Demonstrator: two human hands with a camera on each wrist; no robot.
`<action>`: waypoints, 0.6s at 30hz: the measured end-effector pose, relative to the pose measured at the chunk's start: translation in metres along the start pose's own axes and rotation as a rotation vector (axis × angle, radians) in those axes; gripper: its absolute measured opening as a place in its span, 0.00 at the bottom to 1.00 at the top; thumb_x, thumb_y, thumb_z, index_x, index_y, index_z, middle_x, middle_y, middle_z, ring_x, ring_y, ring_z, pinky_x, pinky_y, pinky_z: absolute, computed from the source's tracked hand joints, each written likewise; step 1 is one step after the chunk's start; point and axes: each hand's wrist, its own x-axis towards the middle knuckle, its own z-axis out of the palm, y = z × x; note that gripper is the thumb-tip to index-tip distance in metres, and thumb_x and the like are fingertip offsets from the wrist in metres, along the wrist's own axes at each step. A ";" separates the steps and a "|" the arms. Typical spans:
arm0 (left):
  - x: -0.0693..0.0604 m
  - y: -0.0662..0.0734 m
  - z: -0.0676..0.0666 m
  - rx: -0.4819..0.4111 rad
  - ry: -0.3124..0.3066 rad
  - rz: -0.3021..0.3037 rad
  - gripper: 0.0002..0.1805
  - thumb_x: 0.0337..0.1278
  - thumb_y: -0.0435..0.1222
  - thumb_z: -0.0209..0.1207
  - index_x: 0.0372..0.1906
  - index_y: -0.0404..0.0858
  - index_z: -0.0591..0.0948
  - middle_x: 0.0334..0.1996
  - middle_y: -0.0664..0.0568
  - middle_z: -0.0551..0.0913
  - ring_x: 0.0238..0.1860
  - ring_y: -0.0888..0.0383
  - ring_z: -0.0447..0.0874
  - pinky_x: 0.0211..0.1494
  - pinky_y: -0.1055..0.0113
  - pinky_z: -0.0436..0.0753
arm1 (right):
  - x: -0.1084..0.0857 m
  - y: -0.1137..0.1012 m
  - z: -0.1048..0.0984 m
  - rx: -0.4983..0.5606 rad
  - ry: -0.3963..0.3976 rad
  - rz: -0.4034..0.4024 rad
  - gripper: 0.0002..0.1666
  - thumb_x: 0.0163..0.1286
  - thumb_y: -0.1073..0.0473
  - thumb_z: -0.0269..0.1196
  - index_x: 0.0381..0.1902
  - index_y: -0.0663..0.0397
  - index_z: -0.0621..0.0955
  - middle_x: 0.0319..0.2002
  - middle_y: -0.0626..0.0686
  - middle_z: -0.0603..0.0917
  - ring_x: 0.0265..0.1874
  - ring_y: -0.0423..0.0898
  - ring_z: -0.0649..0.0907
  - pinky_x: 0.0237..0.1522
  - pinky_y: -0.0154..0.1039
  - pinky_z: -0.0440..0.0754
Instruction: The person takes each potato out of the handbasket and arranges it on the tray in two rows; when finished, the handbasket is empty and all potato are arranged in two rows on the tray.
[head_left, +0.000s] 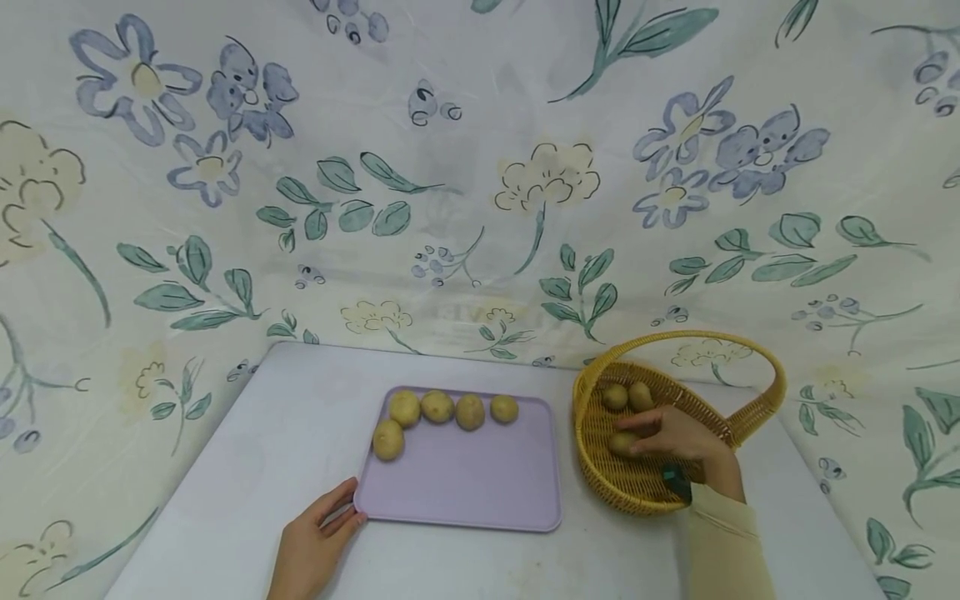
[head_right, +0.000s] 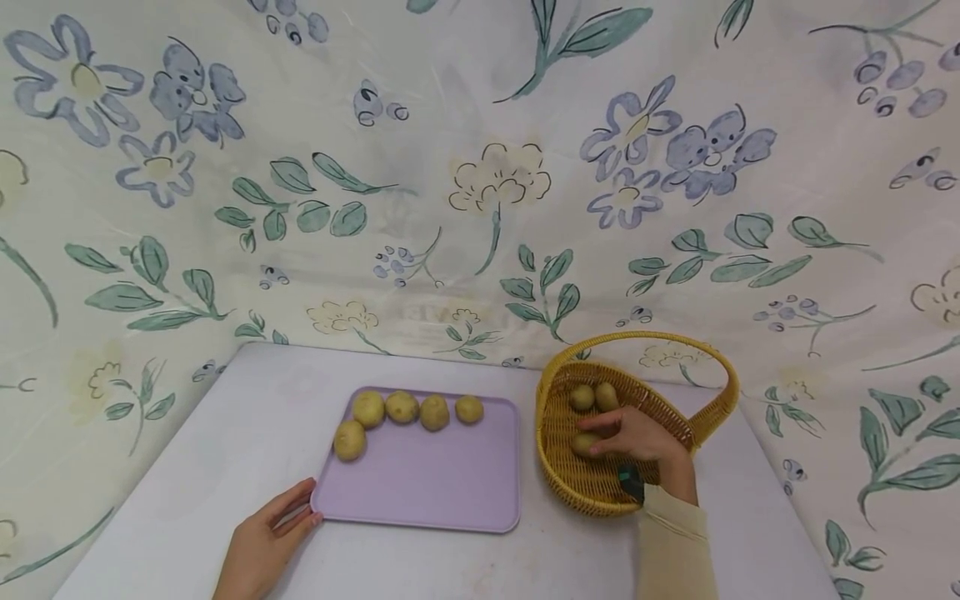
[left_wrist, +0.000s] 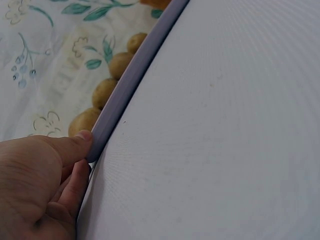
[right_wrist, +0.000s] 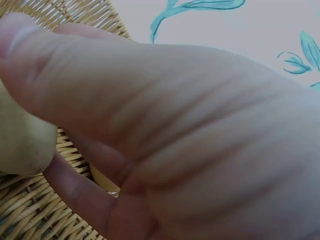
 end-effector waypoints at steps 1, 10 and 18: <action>0.000 0.000 0.000 0.001 -0.001 -0.003 0.30 0.58 0.25 0.69 0.67 0.33 0.78 0.64 0.37 0.81 0.55 0.56 0.88 0.53 0.82 0.87 | 0.000 0.000 0.000 -0.006 0.001 -0.006 0.25 0.61 0.48 0.75 0.56 0.46 0.88 0.57 0.50 0.88 0.55 0.27 0.79 0.55 0.20 0.79; 0.001 0.001 -0.001 0.005 -0.008 -0.012 0.30 0.58 0.26 0.68 0.67 0.33 0.77 0.64 0.38 0.81 0.56 0.54 0.88 0.54 0.82 0.87 | 0.003 -0.005 0.001 -0.002 -0.011 0.010 0.26 0.60 0.49 0.76 0.56 0.48 0.87 0.58 0.52 0.87 0.59 0.41 0.80 0.54 0.21 0.79; 0.000 0.003 -0.002 0.015 -0.007 -0.013 0.30 0.58 0.26 0.69 0.67 0.33 0.77 0.64 0.38 0.81 0.56 0.53 0.88 0.53 0.82 0.87 | 0.003 -0.004 0.002 -0.046 0.013 0.031 0.24 0.62 0.47 0.75 0.55 0.44 0.88 0.57 0.50 0.88 0.58 0.40 0.80 0.55 0.22 0.78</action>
